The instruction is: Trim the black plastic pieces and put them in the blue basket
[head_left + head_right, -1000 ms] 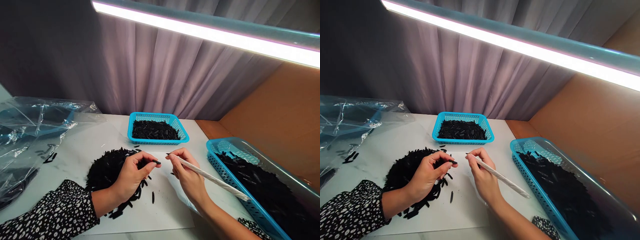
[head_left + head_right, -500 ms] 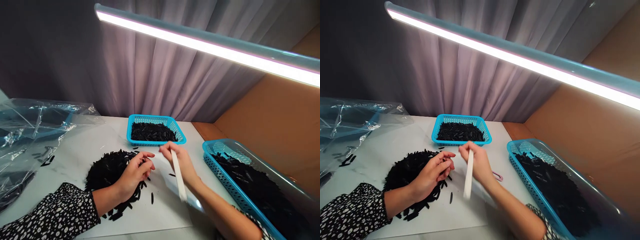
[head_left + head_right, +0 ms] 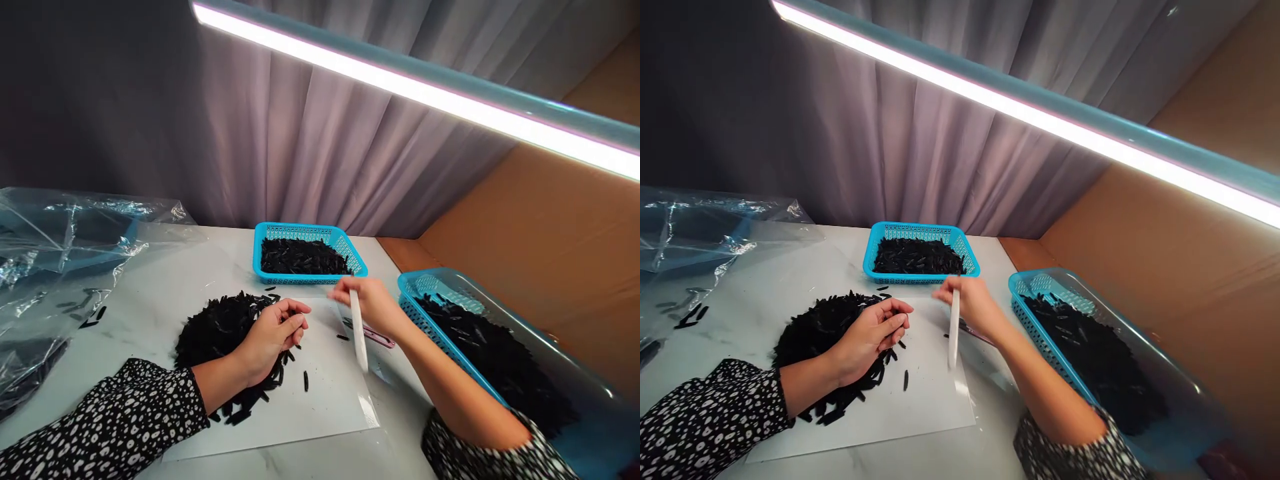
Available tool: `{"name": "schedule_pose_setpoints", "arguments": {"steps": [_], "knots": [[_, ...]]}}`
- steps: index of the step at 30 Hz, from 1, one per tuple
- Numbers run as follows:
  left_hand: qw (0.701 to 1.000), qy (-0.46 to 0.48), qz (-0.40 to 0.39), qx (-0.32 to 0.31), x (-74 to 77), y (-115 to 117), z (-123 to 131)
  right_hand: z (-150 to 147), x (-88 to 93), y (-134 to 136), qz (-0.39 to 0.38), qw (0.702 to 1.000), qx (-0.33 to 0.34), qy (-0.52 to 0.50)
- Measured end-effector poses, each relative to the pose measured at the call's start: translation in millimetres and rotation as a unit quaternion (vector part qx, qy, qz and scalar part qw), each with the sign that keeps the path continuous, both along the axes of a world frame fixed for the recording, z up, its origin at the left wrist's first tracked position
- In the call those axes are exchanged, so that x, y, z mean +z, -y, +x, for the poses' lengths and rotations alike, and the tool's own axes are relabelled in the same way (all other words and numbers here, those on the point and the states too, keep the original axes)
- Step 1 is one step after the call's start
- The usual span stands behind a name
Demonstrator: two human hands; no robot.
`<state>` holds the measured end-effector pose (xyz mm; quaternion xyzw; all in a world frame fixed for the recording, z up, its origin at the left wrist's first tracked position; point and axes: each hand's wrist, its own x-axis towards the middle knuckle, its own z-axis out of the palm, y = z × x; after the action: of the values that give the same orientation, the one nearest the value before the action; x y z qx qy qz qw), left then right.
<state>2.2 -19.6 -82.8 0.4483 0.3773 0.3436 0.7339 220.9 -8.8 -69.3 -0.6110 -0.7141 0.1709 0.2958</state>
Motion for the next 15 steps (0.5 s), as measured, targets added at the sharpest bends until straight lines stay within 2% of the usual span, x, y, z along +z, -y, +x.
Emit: {"name": "schedule_pose_setpoints", "arguments": {"steps": [2, 4, 7, 9, 12, 15], "knots": [[1.000, -0.008, -0.001, 0.005, 0.2, 0, -1, 2, -15.4, 28, -0.032, 0.999, 0.015, 0.016], [1.000, -0.012, -0.006, 0.003, 1.5, 2, -2, 4, -29.8, 48, -0.036, 0.999, 0.000, 0.026], [1.000, -0.021, -0.018, -0.012, 5.5, 4, -2, 3, -41.6, 63, -0.019, 0.999, -0.018, 0.021], [0.998, -0.036, -0.024, -0.034, 9.3, 6, -1, 0, -40.0, 64, 0.018, 1.000, -0.018, -0.019], [0.996, -0.055, -0.019, -0.065, 15.5, 8, 5, -11, -26.4, 59, 0.080, 0.992, -0.008, -0.096], [0.997, -0.056, 0.024, -0.056, 20.2, 8, 10, -27, -11.1, 54, 0.131, 0.978, 0.018, -0.159]]}}
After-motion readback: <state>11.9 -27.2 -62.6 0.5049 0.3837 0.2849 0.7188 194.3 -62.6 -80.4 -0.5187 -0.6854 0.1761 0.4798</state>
